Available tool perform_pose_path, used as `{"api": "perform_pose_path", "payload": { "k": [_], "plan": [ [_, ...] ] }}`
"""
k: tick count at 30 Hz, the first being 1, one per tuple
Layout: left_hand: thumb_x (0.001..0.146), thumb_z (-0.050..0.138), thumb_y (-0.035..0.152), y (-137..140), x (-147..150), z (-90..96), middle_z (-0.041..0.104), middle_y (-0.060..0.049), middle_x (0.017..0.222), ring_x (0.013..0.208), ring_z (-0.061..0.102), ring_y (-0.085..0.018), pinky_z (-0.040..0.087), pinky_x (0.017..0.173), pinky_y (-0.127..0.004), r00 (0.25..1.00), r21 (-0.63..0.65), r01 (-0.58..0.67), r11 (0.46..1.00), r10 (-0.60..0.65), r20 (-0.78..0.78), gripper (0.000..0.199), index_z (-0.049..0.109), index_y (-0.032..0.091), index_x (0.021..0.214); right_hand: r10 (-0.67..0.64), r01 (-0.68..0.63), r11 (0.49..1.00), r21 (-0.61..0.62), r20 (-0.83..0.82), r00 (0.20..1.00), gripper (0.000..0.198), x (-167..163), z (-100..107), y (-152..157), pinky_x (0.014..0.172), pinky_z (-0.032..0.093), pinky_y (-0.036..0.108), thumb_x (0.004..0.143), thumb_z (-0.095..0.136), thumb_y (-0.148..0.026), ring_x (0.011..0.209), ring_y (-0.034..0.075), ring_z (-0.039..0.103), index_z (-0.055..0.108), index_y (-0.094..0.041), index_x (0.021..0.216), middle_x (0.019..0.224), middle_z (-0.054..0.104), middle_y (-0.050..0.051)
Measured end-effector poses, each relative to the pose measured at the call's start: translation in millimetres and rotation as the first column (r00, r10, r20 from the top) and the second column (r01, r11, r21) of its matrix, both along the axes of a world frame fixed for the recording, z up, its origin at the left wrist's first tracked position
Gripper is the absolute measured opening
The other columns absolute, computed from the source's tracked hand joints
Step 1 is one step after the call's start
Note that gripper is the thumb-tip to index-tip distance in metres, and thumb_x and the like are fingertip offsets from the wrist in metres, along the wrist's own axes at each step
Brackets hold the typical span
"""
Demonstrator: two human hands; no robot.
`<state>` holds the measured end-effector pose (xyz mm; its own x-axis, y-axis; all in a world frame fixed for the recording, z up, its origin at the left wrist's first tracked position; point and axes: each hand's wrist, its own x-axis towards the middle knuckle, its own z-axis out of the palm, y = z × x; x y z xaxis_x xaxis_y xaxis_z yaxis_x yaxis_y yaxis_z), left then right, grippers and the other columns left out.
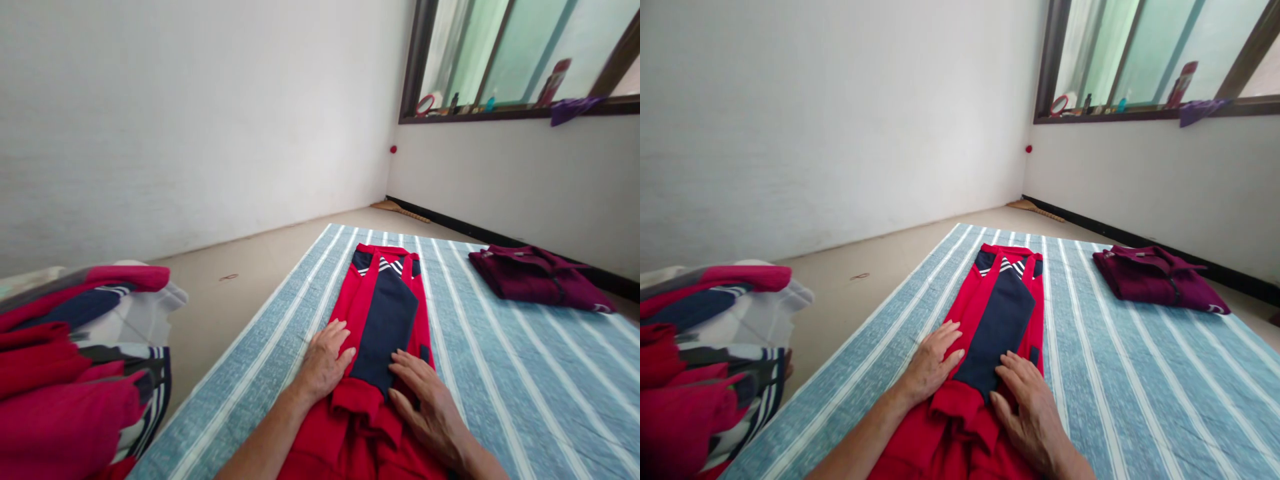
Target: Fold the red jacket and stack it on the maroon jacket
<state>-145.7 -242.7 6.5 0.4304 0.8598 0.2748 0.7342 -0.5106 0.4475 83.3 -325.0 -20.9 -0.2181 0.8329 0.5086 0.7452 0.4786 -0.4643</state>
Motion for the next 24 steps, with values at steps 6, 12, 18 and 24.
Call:
{"api": "perform_pose_path", "payload": {
  "k": [6,12,18,24],
  "plan": [
    [0.084,0.056,0.027,-1,3,-0.1,0.057,-0.013,0.133,0.129,0.046,-0.026,0.037,0.109,-0.046,1.0,-0.016,-0.009,1.0,0.009,0.012,0.034,0.064,0.016,0.116,0.002,-0.003,1.0,-0.023,-0.039,0.999,0.029,2,3,-1,0.096,0.05,0.048,0.085,0.057,-0.034,0.117,0.029,0.057,0.066,-0.023,0.111,0.124,0.063,0.012],
    [0.082,0.058,0.033,-1,-2,13.7,0.058,-0.011,0.132,0.125,0.051,-0.024,0.038,0.109,-0.041,0.973,-0.172,-0.013,0.985,0.053,0.226,0.039,0.064,0.015,0.116,0.005,-0.007,0.999,-0.039,-0.039,0.999,0.028,4,4,-3,0.097,0.05,0.047,0.086,0.056,-0.036,0.117,0.028,0.057,0.067,-0.023,0.109,0.124,0.063,0.011],
    [0.084,0.052,0.035,1,-16,24.3,0.067,-0.008,0.119,0.113,0.061,-0.023,0.045,0.102,-0.039,0.923,-0.259,-0.07,0.963,0.161,0.35,0.04,0.065,0.015,0.116,-0.004,0.001,0.999,-0.051,-0.047,0.999,0.029,5,3,-4,0.098,0.049,0.048,0.087,0.056,-0.037,0.118,0.028,0.057,0.067,-0.023,0.109,0.125,0.063,0.01],
    [0.082,0.052,0.029,1,-16,22.1,0.068,-0.007,0.117,0.112,0.062,-0.023,0.045,0.102,-0.039,0.919,-0.257,-0.075,0.963,0.167,0.357,0.036,0.067,0.015,0.111,0.006,-0.006,1.0,-0.019,-0.003,1.0,0.029,5,2,-4,0.096,0.051,0.048,0.088,0.055,-0.035,0.117,0.028,0.057,0.065,-0.021,0.11,0.125,0.062,0.012]
  ]
}}
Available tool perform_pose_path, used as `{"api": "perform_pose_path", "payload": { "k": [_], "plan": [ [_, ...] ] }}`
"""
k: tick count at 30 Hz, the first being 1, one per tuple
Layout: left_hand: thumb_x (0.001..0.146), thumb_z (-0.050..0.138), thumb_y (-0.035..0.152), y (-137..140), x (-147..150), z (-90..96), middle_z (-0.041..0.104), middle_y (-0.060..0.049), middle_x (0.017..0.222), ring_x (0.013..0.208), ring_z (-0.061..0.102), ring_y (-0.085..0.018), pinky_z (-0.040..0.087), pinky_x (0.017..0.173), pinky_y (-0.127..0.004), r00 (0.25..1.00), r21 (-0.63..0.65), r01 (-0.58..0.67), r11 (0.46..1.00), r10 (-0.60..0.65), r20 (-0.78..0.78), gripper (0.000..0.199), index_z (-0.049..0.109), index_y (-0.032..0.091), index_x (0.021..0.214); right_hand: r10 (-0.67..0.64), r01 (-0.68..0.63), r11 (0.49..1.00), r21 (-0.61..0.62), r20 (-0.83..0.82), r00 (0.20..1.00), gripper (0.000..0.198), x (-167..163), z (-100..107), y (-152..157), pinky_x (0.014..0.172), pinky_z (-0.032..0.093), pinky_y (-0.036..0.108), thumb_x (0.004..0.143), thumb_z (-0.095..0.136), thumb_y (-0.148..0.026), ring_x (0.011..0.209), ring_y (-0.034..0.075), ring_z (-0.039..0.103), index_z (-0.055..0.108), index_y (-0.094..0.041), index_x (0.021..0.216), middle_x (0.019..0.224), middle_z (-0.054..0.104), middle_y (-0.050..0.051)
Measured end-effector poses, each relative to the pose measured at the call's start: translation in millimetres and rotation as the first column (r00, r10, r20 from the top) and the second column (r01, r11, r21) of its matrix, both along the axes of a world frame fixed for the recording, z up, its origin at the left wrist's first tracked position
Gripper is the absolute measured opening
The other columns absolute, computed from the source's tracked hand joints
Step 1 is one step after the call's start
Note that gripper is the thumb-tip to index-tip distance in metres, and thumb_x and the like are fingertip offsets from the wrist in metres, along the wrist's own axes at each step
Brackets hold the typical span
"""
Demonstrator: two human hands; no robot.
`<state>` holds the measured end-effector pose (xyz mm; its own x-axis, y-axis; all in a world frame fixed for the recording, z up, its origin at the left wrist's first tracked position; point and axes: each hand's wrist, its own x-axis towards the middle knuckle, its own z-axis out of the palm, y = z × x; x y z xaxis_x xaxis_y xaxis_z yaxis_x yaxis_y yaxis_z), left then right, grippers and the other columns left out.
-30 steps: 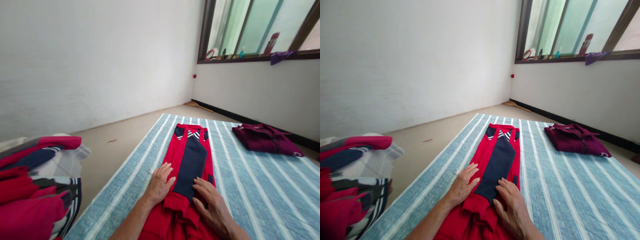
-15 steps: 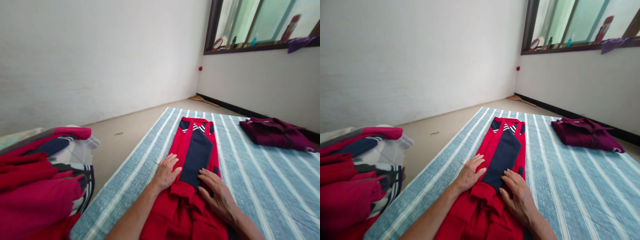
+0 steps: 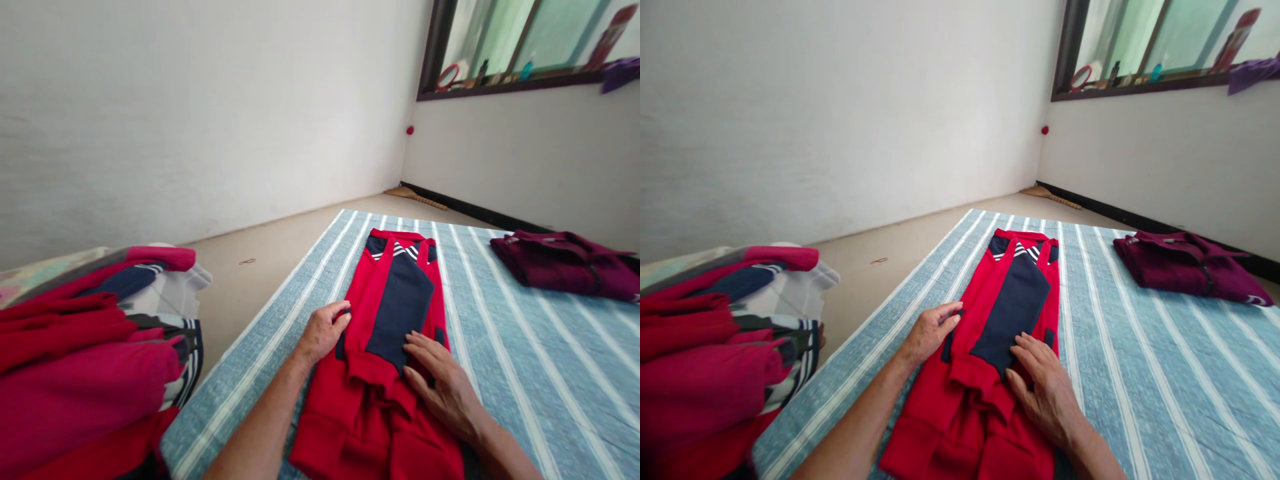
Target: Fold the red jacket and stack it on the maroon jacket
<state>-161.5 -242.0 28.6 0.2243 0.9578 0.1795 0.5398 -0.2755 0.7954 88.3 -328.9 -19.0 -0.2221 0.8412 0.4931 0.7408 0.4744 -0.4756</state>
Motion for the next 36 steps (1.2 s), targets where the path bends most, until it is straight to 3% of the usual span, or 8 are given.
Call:
{"api": "perform_pose_path", "payload": {
  "k": [5,11,16,20,27,36],
  "plan": [
    [0.082,0.054,0.033,-7,-13,11.1,0.068,-0.008,0.118,0.109,0.063,-0.024,0.05,0.096,-0.039,1.0,0.005,0.013,1.0,-0.013,-0.025,0.039,0.066,0.015,0.115,-0.001,-0.004,0.991,0.135,0.034,0.999,0.032,1,0,-2,0.096,0.05,0.049,0.087,0.057,-0.033,0.118,0.028,0.056,0.059,-0.021,0.116,0.125,0.061,0.013],
    [0.086,0.048,0.025,-46,-36,15.9,0.058,-0.008,0.133,0.124,0.052,-0.022,0.038,0.108,-0.042,0.947,0.067,0.053,0.996,-0.028,-0.321,0.038,0.062,0.018,0.12,0.106,-0.147,0.946,0.29,0.154,0.982,0.053,-12,17,-14,0.102,0.043,0.052,0.083,0.063,-0.033,0.128,0.03,0.047,0.048,-0.018,0.131,0.135,0.053,0.014],
    [0.083,0.05,0.019,-85,-23,5.3,0.04,-0.008,0.148,0.136,0.036,-0.022,0.032,0.112,-0.045,0.852,0.0,0.121,0.993,-0.104,-0.513,0.05,0.05,0.019,0.134,0.162,-0.236,0.932,0.273,0.269,0.949,0.054,-26,17,-17,0.104,0.039,0.053,0.083,0.062,-0.03,0.127,0.029,0.048,0.045,-0.02,0.134,0.134,0.055,0.011],
    [0.082,0.048,0.015,-95,-11,6.4,0.032,-0.009,0.152,0.14,0.028,-0.025,0.028,0.113,-0.05,0.783,-0.086,0.113,0.99,-0.141,-0.606,0.057,0.044,0.018,0.139,0.157,-0.23,0.947,0.224,0.304,0.94,0.048,-30,13,-15,0.099,0.044,0.053,0.082,0.061,-0.025,0.121,0.03,0.054,0.05,-0.021,0.129,0.13,0.059,0.011],
    [0.082,0.044,0.013,-93,-7,7.9,0.033,-0.01,0.151,0.139,0.028,-0.025,0.03,0.111,-0.051,0.719,-0.065,0.116,0.991,-0.129,-0.683,0.056,0.045,0.017,0.138,0.184,-0.202,0.966,0.159,0.122,0.975,0.027,-39,21,-13,0.098,0.046,0.048,0.086,0.049,-0.013,0.105,0.024,0.064,0.058,-0.024,0.109,0.112,0.068,0.006],
    [0.086,0.047,0.018,-97,5,18.7,0.047,-0.014,0.141,0.133,0.041,-0.027,0.036,0.108,-0.052,0.654,0.036,0.141,0.989,-0.066,-0.753,0.041,0.057,0.016,0.126,0.097,-0.129,0.988,-0.082,-0.314,0.944,0.019,-35,14,-12,0.08,0.055,0.028,0.092,0.049,-0.025,0.092,0.017,0.067,0.059,-0.023,0.108,0.102,0.069,0.005]
  ]
}}
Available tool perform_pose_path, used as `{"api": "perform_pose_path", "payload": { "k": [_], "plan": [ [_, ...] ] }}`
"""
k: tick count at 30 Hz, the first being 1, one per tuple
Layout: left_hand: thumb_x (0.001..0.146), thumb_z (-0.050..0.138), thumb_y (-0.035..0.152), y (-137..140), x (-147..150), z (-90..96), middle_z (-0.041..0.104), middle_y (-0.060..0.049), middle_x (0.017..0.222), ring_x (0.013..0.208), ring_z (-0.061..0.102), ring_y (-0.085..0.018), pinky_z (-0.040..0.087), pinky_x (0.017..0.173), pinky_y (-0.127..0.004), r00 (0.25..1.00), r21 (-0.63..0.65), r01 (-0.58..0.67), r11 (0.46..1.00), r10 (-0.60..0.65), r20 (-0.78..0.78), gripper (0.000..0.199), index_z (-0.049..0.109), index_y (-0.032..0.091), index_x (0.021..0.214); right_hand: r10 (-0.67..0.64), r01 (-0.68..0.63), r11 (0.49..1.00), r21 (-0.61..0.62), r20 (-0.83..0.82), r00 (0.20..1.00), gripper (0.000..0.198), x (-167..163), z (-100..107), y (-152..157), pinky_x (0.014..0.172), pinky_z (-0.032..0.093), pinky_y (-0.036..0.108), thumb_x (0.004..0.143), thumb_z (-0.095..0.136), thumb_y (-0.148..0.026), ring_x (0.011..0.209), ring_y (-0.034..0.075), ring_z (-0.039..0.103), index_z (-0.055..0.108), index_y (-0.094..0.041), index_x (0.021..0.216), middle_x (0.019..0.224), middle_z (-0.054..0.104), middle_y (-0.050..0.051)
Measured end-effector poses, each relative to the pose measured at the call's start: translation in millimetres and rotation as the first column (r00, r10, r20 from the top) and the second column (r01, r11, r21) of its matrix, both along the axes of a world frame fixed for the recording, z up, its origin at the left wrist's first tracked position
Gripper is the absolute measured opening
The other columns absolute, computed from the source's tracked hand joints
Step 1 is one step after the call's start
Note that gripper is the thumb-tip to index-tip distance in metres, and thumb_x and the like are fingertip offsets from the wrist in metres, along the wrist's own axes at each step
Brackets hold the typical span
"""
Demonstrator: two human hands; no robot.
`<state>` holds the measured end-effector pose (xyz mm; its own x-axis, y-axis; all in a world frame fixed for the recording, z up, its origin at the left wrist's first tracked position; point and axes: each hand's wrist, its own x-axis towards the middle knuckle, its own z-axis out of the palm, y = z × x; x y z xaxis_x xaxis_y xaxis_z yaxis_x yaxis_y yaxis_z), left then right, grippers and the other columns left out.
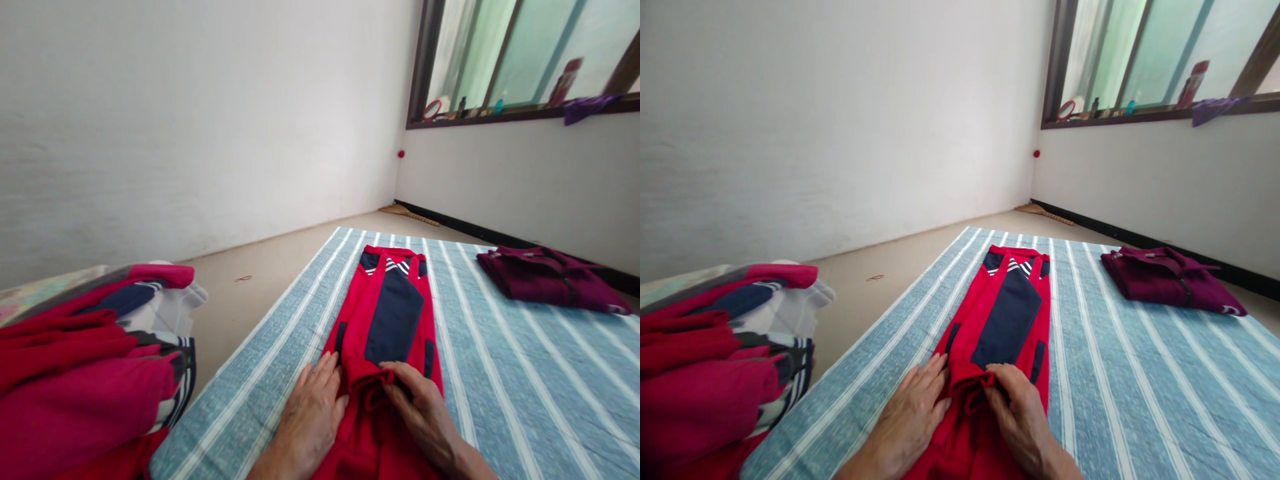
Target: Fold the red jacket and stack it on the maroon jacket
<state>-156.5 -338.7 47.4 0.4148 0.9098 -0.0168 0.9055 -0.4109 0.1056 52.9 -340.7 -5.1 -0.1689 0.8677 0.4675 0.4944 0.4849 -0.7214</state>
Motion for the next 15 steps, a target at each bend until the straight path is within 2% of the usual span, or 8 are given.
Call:
{"api": "perform_pose_path", "payload": {
  "k": [4,9,12,15],
  "plan": [
    [0.087,0.048,0.021,-5,2,-5.8,0.052,-0.014,0.137,0.129,0.045,-0.028,0.038,0.107,-0.051,0.999,0.035,0.019,0.999,-0.021,0.036,0.043,0.055,0.015,0.129,0.024,-0.026,0.997,0.076,0.027,0.999,0.021,1,1,-2,0.085,0.054,0.03,0.09,0.051,-0.023,0.099,0.018,0.065,0.058,-0.025,0.11,0.108,0.068,0.005],
    [0.087,0.048,0.023,-8,4,-14.5,0.055,-0.016,0.134,0.128,0.046,-0.029,0.041,0.106,-0.049,0.999,0.068,0.039,0.997,-0.041,0.032,0.041,0.058,0.012,0.125,0.056,-0.1,0.976,0.193,0.225,0.973,0.026,0,4,-4,0.095,0.05,0.042,0.087,0.053,-0.018,0.109,0.022,0.061,0.057,-0.024,0.112,0.118,0.065,0.009],
    [0.089,0.046,0.024,-11,6,-16.9,0.056,-0.016,0.133,0.129,0.045,-0.029,0.04,0.107,-0.05,0.999,0.08,0.029,0.996,-0.032,0.039,0.041,0.058,0.009,0.125,0.049,-0.12,0.969,0.216,0.307,0.951,0.029,0,3,-4,0.095,0.051,0.044,0.086,0.053,-0.017,0.11,0.023,0.061,0.057,-0.024,0.114,0.119,0.064,0.01],
    [0.09,0.044,0.024,-17,7,-15.4,0.057,-0.013,0.132,0.129,0.046,-0.028,0.039,0.107,-0.05,0.997,0.093,0.021,0.995,-0.028,0.071,0.037,0.06,0.013,0.122,0.03,-0.117,0.961,0.252,0.322,0.946,0.028,2,0,-4,0.093,0.052,0.043,0.086,0.053,-0.018,0.109,0.024,0.061,0.057,-0.023,0.114,0.119,0.064,0.01]
  ]
}}
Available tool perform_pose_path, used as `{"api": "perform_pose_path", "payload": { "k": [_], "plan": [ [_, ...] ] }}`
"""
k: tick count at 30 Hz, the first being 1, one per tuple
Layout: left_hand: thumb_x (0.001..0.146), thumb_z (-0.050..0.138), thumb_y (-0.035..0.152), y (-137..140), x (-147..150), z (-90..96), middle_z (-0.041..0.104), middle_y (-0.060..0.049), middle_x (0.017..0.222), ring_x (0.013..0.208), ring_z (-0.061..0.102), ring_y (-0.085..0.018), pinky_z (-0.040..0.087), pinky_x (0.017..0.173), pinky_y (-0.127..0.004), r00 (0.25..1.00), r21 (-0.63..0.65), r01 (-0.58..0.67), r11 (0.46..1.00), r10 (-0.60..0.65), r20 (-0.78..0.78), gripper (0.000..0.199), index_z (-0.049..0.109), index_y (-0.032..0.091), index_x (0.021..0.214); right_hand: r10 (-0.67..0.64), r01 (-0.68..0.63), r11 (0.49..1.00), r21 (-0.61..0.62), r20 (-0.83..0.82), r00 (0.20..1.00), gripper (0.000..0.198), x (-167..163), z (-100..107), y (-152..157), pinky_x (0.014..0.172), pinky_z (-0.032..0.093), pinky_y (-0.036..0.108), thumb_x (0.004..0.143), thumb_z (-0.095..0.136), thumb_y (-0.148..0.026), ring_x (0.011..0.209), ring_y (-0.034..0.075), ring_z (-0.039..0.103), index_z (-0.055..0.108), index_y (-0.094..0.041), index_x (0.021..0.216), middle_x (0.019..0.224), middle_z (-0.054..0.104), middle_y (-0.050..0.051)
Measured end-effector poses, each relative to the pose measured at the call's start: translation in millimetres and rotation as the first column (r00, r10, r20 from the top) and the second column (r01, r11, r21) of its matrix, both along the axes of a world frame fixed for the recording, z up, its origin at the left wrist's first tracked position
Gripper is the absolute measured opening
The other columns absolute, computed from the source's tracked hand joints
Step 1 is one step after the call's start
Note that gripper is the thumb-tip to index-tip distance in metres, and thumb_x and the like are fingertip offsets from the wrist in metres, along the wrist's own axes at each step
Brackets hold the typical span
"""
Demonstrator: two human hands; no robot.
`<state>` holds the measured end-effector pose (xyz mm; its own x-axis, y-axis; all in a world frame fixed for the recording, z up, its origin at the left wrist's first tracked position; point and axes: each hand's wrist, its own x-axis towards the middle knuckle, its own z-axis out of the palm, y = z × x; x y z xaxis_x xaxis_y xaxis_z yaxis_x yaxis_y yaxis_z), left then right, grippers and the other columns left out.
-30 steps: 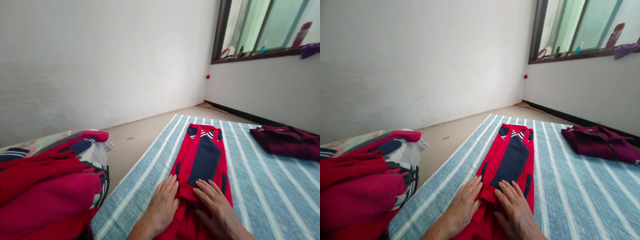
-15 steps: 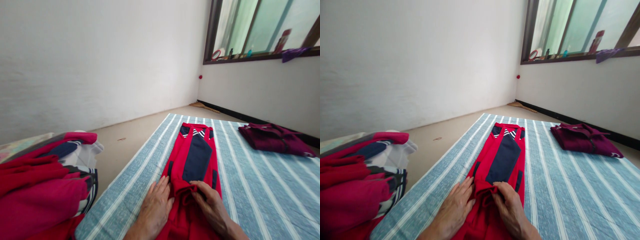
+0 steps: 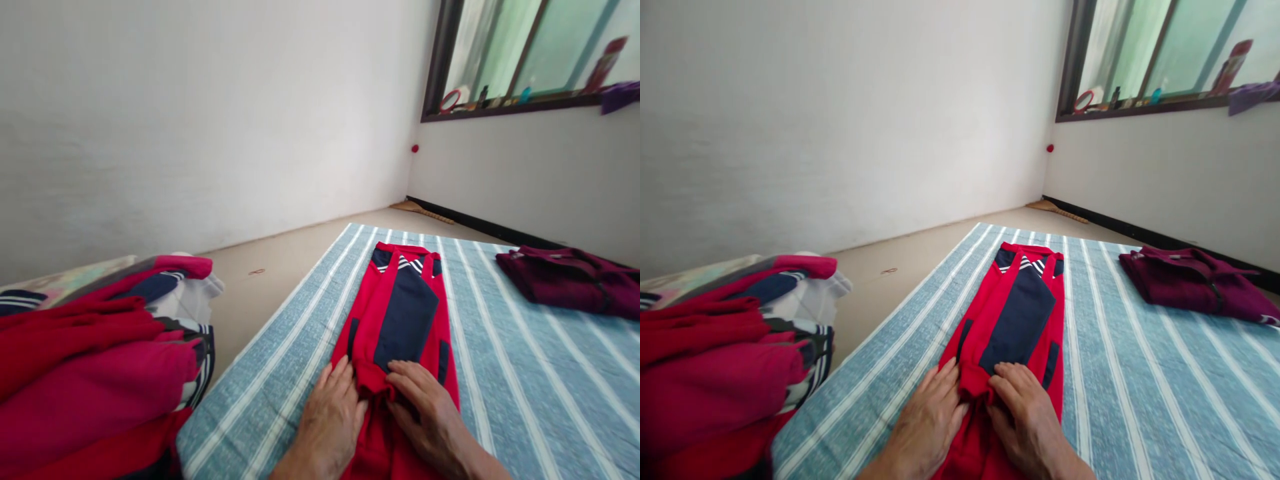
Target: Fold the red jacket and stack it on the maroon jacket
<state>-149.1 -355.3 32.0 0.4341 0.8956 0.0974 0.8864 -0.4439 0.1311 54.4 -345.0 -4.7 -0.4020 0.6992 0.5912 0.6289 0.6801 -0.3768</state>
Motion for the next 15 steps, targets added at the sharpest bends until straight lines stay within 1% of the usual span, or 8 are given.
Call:
{"api": "perform_pose_path", "payload": {
  "k": [4,6,9,11,13,15],
  "plan": [
    [0.09,0.045,0.023,-10,0,4.2,0.06,-0.012,0.129,0.127,0.048,-0.026,0.039,0.108,-0.049,0.999,-0.017,0.01,1.0,-0.01,0.03,0.03,0.066,0.015,0.111,0.013,-0.014,1.0,0.016,0.015,1.0,0.027,2,-2,0,0.092,0.053,0.043,0.087,0.053,-0.02,0.108,0.024,0.063,0.058,-0.023,0.113,0.117,0.065,0.01],
    [0.089,0.048,0.024,-14,-2,5.0,0.059,-0.013,0.13,0.127,0.048,-0.027,0.038,0.108,-0.049,0.999,-0.036,0.018,0.999,-0.016,0.043,0.03,0.066,0.014,0.111,0.009,-0.009,0.999,0.038,0.017,1.0,0.028,3,-2,0,0.092,0.054,0.042,0.087,0.053,-0.02,0.11,0.024,0.062,0.058,-0.023,0.115,0.119,0.065,0.01],
    [0.088,0.053,0.026,-17,-4,5.1,0.058,-0.013,0.132,0.128,0.048,-0.027,0.038,0.109,-0.048,0.997,-0.07,0.03,0.997,-0.025,0.067,0.031,0.064,0.016,0.115,-0.028,0.028,0.995,0.095,0.003,1.0,0.045,2,4,-2,0.095,0.052,0.043,0.086,0.054,-0.021,0.121,0.026,0.054,0.048,-0.019,0.131,0.131,0.057,0.013],
    [0.087,0.054,0.025,-17,-5,5.8,0.057,-0.012,0.133,0.129,0.047,-0.026,0.037,0.11,-0.047,0.996,-0.093,0.037,0.995,-0.029,0.081,0.031,0.063,0.017,0.116,-0.015,0.01,0.994,0.111,0.045,0.999,0.054,1,9,-4,0.098,0.049,0.047,0.086,0.055,-0.022,0.128,0.028,0.047,0.042,-0.017,0.138,0.138,0.051,0.014],
    [0.087,0.054,0.023,-17,-6,7.7,0.057,-0.012,0.133,0.13,0.046,-0.026,0.035,0.111,-0.046,0.996,-0.112,0.041,0.993,-0.031,0.087,0.03,0.063,0.017,0.115,0.052,-0.066,0.993,0.095,0.139,0.989,0.05,-1,13,-5,0.099,0.048,0.05,0.085,0.056,-0.022,0.128,0.029,0.047,0.046,-0.02,0.134,0.137,0.052,0.011],
    [0.088,0.053,0.021,-16,-6,10.5,0.058,-0.012,0.132,0.13,0.045,-0.025,0.034,0.111,-0.047,0.995,-0.123,0.04,0.992,-0.028,0.095,0.027,0.064,0.016,0.112,0.103,-0.118,0.991,0.068,0.195,0.975,0.041,-2,14,-5,0.097,0.05,0.05,0.086,0.055,-0.02,0.124,0.028,0.052,0.052,-0.022,0.127,0.132,0.057,0.009]
  ]
}}
